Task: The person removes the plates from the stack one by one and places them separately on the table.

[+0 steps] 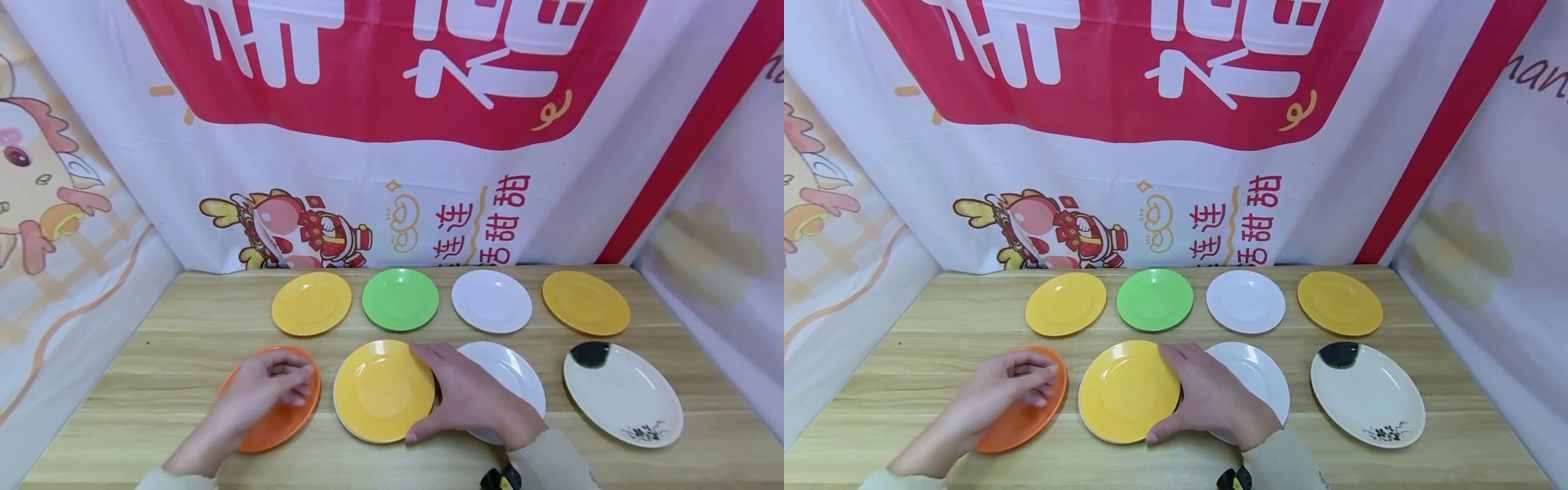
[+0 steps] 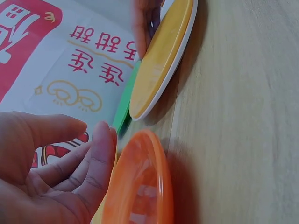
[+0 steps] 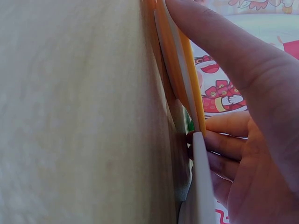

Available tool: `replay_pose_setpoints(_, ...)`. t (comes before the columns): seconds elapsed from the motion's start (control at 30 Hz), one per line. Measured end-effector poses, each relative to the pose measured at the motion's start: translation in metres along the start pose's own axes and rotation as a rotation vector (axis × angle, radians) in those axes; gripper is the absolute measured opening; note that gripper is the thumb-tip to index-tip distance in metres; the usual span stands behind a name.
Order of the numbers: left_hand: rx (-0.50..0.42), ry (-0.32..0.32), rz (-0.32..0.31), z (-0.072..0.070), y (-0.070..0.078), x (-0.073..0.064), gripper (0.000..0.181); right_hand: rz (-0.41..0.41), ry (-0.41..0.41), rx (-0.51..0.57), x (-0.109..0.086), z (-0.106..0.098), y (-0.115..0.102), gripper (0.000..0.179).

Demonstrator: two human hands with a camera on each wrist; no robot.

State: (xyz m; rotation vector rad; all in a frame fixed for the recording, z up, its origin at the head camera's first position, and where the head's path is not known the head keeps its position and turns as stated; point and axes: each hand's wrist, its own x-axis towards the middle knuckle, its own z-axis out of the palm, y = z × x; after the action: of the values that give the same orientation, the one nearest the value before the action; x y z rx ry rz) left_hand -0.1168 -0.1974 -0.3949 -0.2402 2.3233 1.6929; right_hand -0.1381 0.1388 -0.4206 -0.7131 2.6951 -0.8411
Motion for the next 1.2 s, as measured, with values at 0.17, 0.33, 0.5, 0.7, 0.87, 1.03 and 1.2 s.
replay_pose_setpoints(0.17,0.012,-0.013,-0.016,0.008,0.005,0.002,0.027,-0.003,-0.003,0.000,0.000,0.000,0.001,0.130)
replay_pose_setpoints(0.33,0.031,-0.062,-0.006,0.015,0.007,0.004,0.032,-0.010,-0.002,-0.011,0.001,0.000,0.001,0.130)
replay_pose_setpoints(0.5,0.058,-0.106,-0.005,0.021,0.011,0.005,0.036,-0.013,0.004,-0.017,0.001,-0.001,0.002,0.130)
replay_pose_setpoints(0.7,0.050,-0.144,0.034,0.025,0.009,0.006,0.040,-0.020,0.007,-0.017,0.000,0.000,0.002,0.129)
replay_pose_setpoints(0.87,0.072,-0.138,0.026,0.029,0.010,0.006,0.040,-0.020,0.005,-0.016,0.001,-0.001,0.002,0.130)
replay_pose_setpoints(1.03,0.160,-0.098,-0.019,0.035,0.015,0.009,0.032,-0.019,0.005,-0.017,0.001,-0.001,0.002,0.130)
replay_pose_setpoints(1.2,0.266,-0.064,-0.069,0.040,0.023,0.014,0.019,-0.018,0.003,-0.012,0.001,-0.001,0.001,0.130)
